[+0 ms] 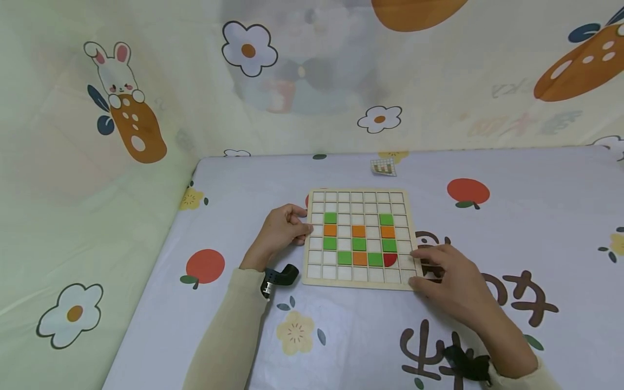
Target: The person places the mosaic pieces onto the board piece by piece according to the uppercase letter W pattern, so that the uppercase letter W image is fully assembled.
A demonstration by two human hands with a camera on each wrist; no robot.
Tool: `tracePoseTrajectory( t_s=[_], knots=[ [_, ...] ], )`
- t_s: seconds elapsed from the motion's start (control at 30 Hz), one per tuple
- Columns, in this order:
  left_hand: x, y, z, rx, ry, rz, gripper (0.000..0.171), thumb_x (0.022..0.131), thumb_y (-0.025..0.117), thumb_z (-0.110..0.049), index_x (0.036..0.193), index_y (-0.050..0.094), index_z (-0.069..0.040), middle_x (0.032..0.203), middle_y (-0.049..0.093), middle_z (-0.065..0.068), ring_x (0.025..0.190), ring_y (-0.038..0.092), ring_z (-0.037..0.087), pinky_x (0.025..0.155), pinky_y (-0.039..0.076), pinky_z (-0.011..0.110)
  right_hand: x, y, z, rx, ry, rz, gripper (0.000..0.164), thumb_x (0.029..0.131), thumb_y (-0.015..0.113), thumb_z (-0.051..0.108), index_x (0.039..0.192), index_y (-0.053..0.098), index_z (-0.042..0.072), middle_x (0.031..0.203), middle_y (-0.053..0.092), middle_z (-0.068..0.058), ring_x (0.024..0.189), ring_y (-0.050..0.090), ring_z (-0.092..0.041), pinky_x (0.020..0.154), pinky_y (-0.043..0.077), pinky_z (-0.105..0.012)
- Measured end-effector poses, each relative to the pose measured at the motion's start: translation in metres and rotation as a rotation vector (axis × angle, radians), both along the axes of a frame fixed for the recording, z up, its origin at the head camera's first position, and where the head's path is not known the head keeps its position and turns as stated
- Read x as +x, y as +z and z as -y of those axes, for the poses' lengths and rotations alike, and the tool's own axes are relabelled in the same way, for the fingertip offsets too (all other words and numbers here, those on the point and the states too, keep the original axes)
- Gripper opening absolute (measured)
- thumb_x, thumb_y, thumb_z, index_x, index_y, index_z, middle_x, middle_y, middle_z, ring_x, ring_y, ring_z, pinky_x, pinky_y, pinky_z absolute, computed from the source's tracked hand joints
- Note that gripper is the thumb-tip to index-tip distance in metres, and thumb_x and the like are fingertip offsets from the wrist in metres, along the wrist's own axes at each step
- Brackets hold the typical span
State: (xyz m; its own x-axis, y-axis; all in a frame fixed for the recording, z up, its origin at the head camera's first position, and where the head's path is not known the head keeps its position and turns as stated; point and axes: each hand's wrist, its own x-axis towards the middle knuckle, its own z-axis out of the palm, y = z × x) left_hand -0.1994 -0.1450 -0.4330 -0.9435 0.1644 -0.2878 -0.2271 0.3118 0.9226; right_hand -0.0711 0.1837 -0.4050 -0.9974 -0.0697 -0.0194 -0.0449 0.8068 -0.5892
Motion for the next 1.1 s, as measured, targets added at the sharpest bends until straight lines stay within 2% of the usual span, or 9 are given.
tracePoseTrajectory(
  t_s=[0.1, 0.23, 0.3, 0.57, 0.8, 0.93, 1.1],
  knots=[
    [0.0, -0.001, 0.001, 0.004, 0.0, -0.005, 0.036, 0.09, 0.08, -0.003, 0.123, 0.064, -0.002, 0.083, 0.064, 0.007, 0.061, 0.064, 0.013, 0.059, 0.057, 0.023, 0.006, -0.004, -0.011, 0.021, -0.016, 0.017, 0.047, 0.08, 0.088, 0.014, 0.122, 0.074, 0.001, 0.112, 0.064, -0.018, 0.094, 0.064, -0.031, 0.075, 0.055, -0.043],
    [0.0, -0.002, 0.001, 0.006, -0.001, -0.009, 0.036, 0.091, 0.08, -0.003, 0.122, 0.063, -0.002, 0.084, 0.063, 0.007, 0.062, 0.065, 0.014, 0.059, 0.057, 0.023, 0.011, -0.005, -0.022, 0.052, -0.02, 0.063, 0.043, 0.078, 0.089, 0.015, 0.116, 0.076, 0.0, 0.093, 0.06, -0.009, 0.081, 0.054, -0.023, 0.062, 0.042, -0.03],
    [0.0, -0.002, 0.001, 0.006, 0.0, -0.011, 0.035, 0.091, 0.08, -0.004, 0.121, 0.063, -0.002, 0.083, 0.062, 0.007, 0.061, 0.065, 0.014, 0.059, 0.057, 0.023, 0.013, -0.006, -0.025, 0.061, -0.017, 0.086, 0.039, 0.079, 0.088, 0.016, 0.114, 0.078, 0.002, 0.087, 0.056, -0.004, 0.078, 0.048, -0.021, 0.06, 0.037, -0.029],
    [0.001, -0.002, 0.001, 0.017, -0.001, 0.003, 0.036, 0.091, 0.079, -0.003, 0.123, 0.063, -0.002, 0.083, 0.063, 0.007, 0.065, 0.066, 0.014, 0.061, 0.058, 0.024, 0.014, -0.006, -0.028, 0.072, -0.006, 0.148, 0.027, 0.079, 0.09, 0.018, 0.103, 0.08, 0.011, 0.087, 0.059, -0.001, 0.08, 0.051, -0.021, 0.064, 0.041, -0.032],
    [0.001, -0.001, 0.001, 0.015, 0.002, 0.0, 0.034, 0.091, 0.079, -0.004, 0.122, 0.063, -0.002, 0.083, 0.063, 0.007, 0.064, 0.065, 0.014, 0.06, 0.058, 0.023, 0.016, -0.004, -0.027, 0.054, -0.019, 0.185, 0.019, 0.079, 0.09, 0.02, 0.089, 0.075, 0.016, 0.083, 0.059, 0.0, 0.079, 0.052, -0.021, 0.064, 0.042, -0.032],
    [0.001, 0.0, 0.001, 0.019, 0.0, 0.0, 0.035, 0.091, 0.079, -0.004, 0.123, 0.063, -0.002, 0.083, 0.064, 0.007, 0.064, 0.065, 0.014, 0.06, 0.058, 0.023, 0.018, -0.002, -0.029, 0.02, -0.012, 0.193, 0.016, 0.082, 0.087, 0.018, 0.09, 0.073, 0.015, 0.078, 0.062, 0.003, 0.077, 0.055, -0.018, 0.063, 0.045, -0.028],
    [0.001, 0.0, 0.001, 0.016, 0.0, 0.004, 0.035, 0.091, 0.079, -0.004, 0.123, 0.063, -0.002, 0.083, 0.064, 0.007, 0.064, 0.065, 0.014, 0.06, 0.058, 0.024, 0.018, -0.003, -0.033, -0.023, 0.026, 0.16, 0.019, 0.085, 0.085, 0.013, 0.104, 0.078, 0.014, 0.079, 0.065, 0.005, 0.074, 0.056, -0.016, 0.061, 0.045, -0.024]
  ],
)
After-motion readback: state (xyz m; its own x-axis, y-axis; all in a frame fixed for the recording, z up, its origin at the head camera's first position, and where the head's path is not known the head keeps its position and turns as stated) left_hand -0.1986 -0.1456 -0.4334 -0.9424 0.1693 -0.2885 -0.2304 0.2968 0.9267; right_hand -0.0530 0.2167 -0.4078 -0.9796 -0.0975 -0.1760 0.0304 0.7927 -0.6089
